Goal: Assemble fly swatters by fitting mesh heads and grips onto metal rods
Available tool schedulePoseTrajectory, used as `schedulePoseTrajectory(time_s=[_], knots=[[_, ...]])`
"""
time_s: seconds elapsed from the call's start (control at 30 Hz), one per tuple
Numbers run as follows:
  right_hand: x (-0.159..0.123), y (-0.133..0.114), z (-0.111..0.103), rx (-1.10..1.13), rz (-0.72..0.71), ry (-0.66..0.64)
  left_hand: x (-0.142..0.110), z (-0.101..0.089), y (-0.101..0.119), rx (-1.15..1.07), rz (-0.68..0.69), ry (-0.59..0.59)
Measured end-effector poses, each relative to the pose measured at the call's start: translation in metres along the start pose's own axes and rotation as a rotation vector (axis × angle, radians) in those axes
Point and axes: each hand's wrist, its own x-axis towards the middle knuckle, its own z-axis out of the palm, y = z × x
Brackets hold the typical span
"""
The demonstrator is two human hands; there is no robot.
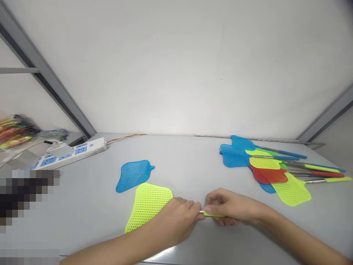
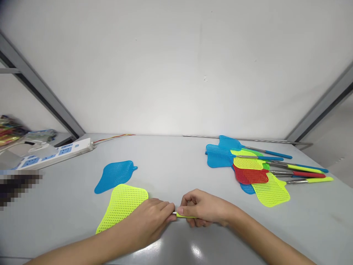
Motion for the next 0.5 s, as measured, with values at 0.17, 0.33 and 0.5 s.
schedulePoseTrajectory(time_s=[0.17,0.33,0.5], knots=[[-0.006,-0.003,-0.022,0.026,-0.062,-0.153,0.0,-0.013,-0.013,-0.063,-0.02,0.057],[-0.017,-0.002,-0.051,-0.045,-0.037,-0.059,-0.003,-0.022,-0.03,-0.102,-0.008,0.042],[-0.02,0.004,-0.064,-0.059,-0.051,0.044,-0.006,-0.022,-0.035,-0.17,-0.012,0.008]])
